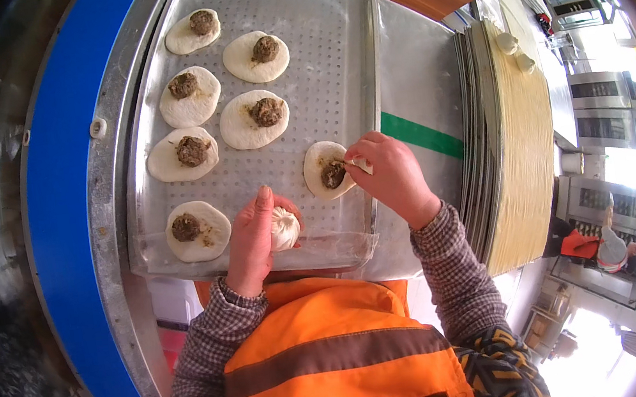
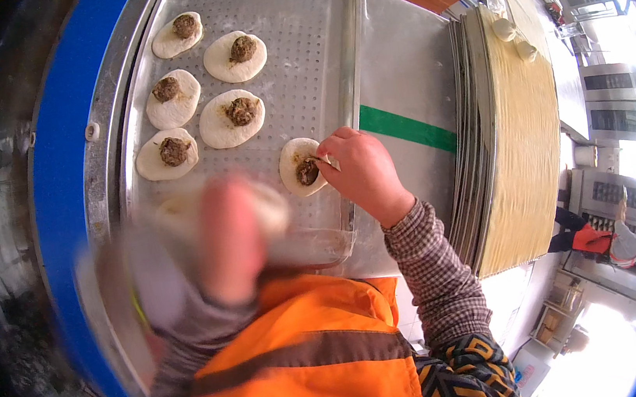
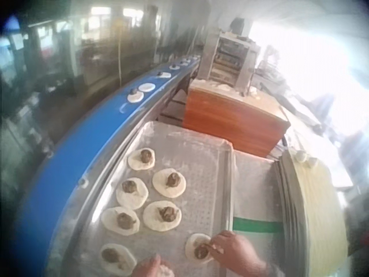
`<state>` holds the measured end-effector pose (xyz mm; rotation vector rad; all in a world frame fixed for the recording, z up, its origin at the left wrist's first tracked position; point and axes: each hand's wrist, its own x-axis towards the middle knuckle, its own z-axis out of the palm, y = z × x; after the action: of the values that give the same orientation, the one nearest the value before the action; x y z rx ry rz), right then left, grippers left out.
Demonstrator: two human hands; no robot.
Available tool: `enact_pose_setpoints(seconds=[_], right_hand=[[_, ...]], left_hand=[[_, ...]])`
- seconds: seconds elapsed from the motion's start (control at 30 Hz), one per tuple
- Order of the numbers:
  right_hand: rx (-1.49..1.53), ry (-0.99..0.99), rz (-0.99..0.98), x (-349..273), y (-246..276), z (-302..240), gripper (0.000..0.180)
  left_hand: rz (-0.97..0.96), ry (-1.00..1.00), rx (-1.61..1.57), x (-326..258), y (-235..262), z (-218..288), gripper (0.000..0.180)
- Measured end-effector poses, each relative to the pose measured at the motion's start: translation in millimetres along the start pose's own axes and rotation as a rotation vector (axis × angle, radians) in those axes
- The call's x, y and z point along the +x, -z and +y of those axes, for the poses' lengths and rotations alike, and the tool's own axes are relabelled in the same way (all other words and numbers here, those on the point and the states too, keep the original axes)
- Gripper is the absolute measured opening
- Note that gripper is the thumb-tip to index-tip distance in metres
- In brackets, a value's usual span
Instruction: The person takes pre-filled dumpling wrappers from a conveyor belt and places them onto a metal tray. They then fold and seal each dumpling by hand before arranging them on the tray.
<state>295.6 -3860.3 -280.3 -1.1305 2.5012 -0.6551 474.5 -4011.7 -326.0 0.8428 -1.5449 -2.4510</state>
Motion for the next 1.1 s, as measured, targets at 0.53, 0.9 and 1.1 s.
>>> enact_pose_setpoints(seconds=[0.53, 0.9, 1.1], right_hand=[[0.704, -0.209, -0.069, -13.3, 5.6, -28.1, 0.006], [0.136, 0.603, 0.243, -61.8, 11.1, -88.1, 0.029], [-0.018, 0.736, 0.317, -73.9, 14.8, -101.1, 0.041]], left_hand=[[-0.123, 0.210, -0.278, 14.5, -11.3, 9.9, 0.062], [-0.149, -0.245, 0.058, -29.7, -21.9, 39.4, 0.063], [-0.184, -0.179, -0.023, -47.4, -17.8, 45.1, 0.061]])
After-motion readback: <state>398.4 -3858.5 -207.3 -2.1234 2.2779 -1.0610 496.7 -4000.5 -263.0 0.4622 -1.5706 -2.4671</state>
